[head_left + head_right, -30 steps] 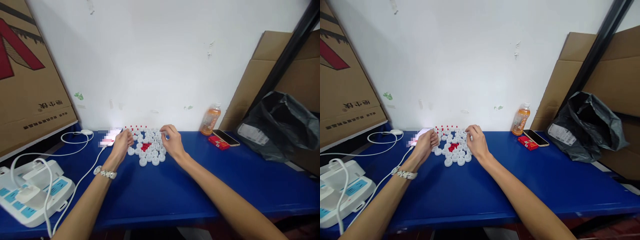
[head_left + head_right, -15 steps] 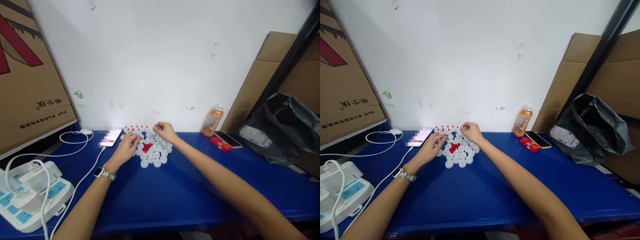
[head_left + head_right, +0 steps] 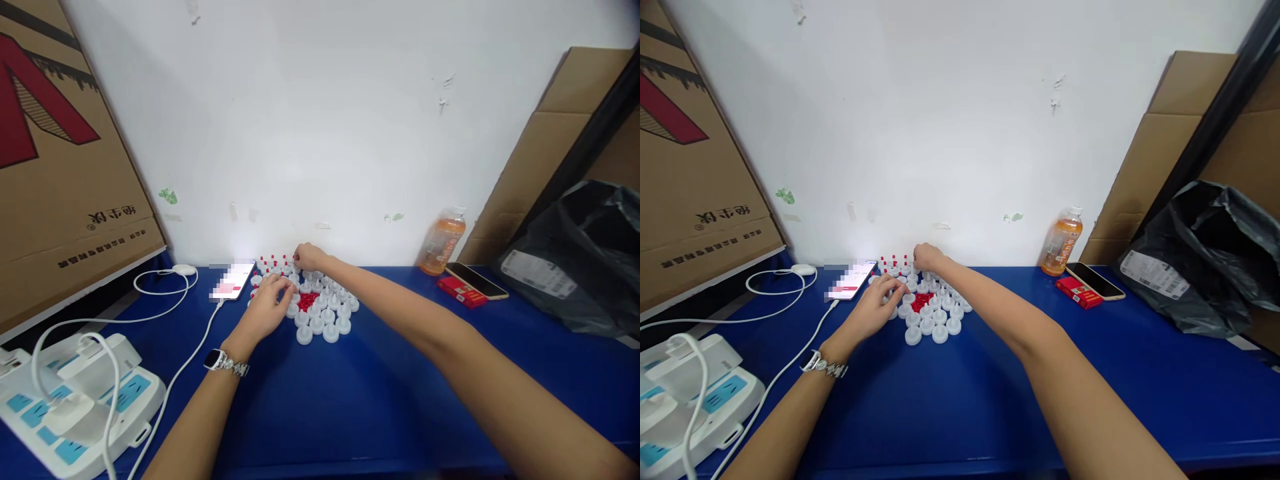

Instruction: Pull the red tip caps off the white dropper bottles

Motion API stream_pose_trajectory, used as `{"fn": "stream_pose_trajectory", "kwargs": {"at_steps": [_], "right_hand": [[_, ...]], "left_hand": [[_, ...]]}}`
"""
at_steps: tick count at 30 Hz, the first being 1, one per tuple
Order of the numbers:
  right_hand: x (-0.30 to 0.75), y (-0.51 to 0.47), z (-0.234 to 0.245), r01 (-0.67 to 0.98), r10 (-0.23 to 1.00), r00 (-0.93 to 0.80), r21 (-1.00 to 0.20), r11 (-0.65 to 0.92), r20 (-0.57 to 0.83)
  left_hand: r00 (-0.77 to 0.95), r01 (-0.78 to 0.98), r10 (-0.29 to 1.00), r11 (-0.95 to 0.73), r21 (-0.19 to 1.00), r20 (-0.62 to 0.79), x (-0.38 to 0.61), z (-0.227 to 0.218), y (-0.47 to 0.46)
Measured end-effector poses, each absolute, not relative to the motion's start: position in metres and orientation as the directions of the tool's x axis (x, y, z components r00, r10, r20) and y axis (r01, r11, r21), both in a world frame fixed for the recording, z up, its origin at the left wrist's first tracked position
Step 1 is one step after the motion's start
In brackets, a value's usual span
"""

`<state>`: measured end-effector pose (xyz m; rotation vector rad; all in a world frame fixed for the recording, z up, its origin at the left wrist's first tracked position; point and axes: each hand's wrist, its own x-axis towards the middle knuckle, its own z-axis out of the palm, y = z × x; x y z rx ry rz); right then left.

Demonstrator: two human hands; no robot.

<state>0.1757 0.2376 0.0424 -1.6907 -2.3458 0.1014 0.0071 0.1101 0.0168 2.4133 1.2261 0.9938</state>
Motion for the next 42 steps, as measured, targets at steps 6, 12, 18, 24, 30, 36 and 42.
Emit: {"fn": "stream_pose_trajectory", "kwargs": {"at_steps": [6,12,18,24,30,36,42], "right_hand": [[0.182,0.238,0.043,0.927,0.943,-0.297,-0.194,0.323,0.15],[0.201,0.234,0.046,0.966,0.95,-0.093,-0.205,0.158,0.298],[0.2,0.239,0.038,0.974,0.971,0.016,-0.222,0.038,0.239],[0.185,0.24,0.036,0.96,0.976,0.044,-0.279,0.017,0.211],[0.198,0.193,0.045,0.866,0.875,-0.031,-0.425,0.265,0.483],[0.212,0.107,0.023,0.556,0.84,-0.161,-0.655,0.512,0.519],[0.21,0.058,0.012,0.433,0.813,-0.189,-0.696,0.573,0.551]], "left_hand": [[0.401,0.619,0.799,-0.597,0.51,0.449,0.009,0.017,0.11],[0.4,0.576,0.778,-0.625,0.527,0.485,0.01,0.016,0.111],[0.386,0.564,0.775,-0.627,0.538,0.5,0.012,0.017,0.109],[0.379,0.567,0.774,-0.627,0.534,0.508,0.013,0.02,0.104],[0.358,0.557,0.755,-0.645,0.523,0.55,0.012,0.025,0.103],[0.361,0.559,0.722,-0.674,0.483,0.59,0.019,0.024,0.096],[0.59,0.587,0.613,-0.772,0.242,0.525,0.029,0.026,0.085]]}}
